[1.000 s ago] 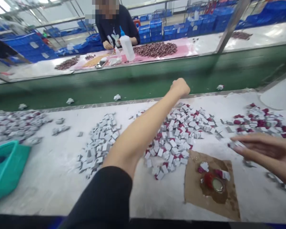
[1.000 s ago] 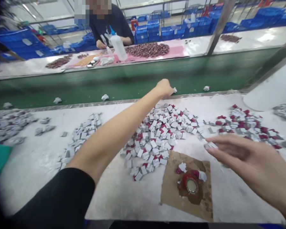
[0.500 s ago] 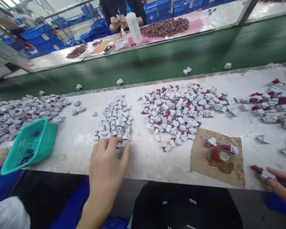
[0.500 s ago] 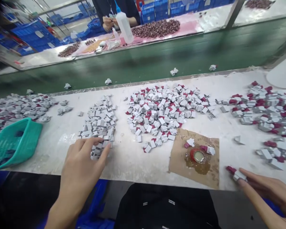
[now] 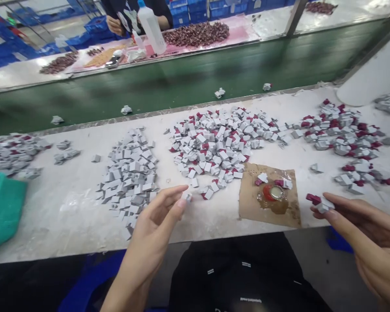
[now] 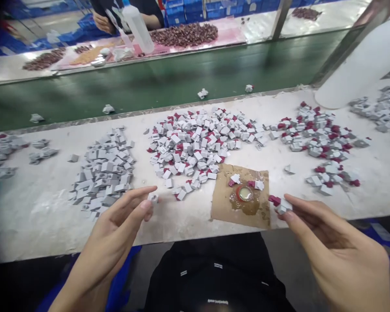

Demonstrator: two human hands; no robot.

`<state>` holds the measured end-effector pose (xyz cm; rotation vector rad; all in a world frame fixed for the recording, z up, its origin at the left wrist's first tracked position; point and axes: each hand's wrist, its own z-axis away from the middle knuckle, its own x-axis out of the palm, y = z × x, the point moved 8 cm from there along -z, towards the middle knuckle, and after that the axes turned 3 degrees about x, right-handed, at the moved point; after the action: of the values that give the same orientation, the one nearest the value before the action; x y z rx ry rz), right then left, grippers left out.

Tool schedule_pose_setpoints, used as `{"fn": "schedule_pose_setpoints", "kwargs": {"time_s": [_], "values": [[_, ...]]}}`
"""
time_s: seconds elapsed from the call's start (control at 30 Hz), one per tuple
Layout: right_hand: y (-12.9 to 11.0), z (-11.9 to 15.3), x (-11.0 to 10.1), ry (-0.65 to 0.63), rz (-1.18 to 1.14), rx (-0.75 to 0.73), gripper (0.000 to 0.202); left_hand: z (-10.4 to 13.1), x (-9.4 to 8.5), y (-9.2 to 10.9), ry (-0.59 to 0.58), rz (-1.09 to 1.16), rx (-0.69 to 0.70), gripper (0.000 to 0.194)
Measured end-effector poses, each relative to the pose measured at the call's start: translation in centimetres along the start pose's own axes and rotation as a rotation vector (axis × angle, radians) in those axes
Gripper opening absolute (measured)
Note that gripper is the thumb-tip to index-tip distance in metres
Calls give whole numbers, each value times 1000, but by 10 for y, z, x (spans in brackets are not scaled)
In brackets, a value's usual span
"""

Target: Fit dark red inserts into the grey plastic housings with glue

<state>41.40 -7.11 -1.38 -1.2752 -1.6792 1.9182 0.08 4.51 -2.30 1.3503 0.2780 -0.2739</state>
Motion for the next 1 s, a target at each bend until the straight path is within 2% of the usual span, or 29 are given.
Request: {"fn": "schedule_pose_setpoints", "kwargs": {"time_s": [0.1,0.17,0.27,0.4,0.5,0.77,0.9,1.0], "values": [[-11,2,14,-101,-36,-38,24,0,26,-1,-92,154,-43,44],[-18,5,24,-204,-92,-74,17,1,42,1,-117,182,-54,38],[-27,8,35,-296,-134,-133,18,6,61,7,-113,178,-37,30],[-29,9,44,-325,-153,-160,22,10,85,12,-202,192,-27,31],[-30,9,49,-355,-159,-165,22,10,99,14,-299,161,39,32],[-37,9,55,-383,-136,-227,22,2,125,38,-348,203,198,15],[-37,5,53,-391,-190,-169,21,-4,142,51,-417,259,194,15],[-34,3,56,-445,-346,-72,23,-8,156,59,-467,318,174,15]]}}
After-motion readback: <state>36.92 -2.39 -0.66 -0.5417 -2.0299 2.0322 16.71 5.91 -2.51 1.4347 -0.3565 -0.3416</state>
